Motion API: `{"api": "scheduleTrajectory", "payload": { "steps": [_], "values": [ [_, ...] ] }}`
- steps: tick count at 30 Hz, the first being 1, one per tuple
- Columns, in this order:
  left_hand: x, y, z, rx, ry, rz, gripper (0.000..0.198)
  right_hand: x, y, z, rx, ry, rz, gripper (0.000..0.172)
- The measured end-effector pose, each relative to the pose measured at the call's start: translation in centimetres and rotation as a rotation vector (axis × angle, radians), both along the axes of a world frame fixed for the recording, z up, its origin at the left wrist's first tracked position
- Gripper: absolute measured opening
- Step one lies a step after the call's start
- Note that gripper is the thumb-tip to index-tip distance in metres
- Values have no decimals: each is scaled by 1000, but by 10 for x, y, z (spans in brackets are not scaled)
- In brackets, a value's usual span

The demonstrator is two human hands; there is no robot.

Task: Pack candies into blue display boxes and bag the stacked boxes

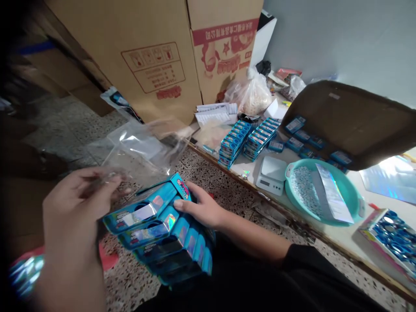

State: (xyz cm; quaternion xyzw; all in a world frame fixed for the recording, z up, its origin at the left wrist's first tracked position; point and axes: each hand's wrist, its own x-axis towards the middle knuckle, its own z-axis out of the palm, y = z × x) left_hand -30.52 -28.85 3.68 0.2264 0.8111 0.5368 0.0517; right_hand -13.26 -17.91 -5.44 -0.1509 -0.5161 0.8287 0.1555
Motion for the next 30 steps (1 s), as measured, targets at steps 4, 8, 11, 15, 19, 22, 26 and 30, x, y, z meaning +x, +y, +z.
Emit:
{"api": "scheduleTrajectory", "payload": {
  "steps": [4, 8, 11, 15, 19, 22, 26, 30],
  "values": [
    [-14, 11, -4, -415, 315, -76, 23, -2, 5, 5, 89, 24, 10, 58],
    [-14, 19, -5, -466, 244, -183, 28, -9, 10, 9, 138, 26, 26, 55],
    [-15, 19, -9, -415, 54, -182, 29, -14, 10, 8, 128, -31, 9, 54],
    [-12, 16, -11, -278, -103, -149, 21, -18, 6, 5, 64, -37, 20, 57],
    [-1, 12, 3, -273, 48, -53, 22, -17, 2, 9, 25, 9, 21, 62],
    [3, 6, 16, -315, 85, -77, 25, -18, 1, 12, 26, 44, 56, 63],
    [1, -4, 28, -420, 151, -162, 29, -20, -1, 15, -48, 59, 127, 64],
    [-5, -12, 33, -421, 178, -210, 34, -22, -3, 18, -79, 75, 190, 63]
  ]
}}
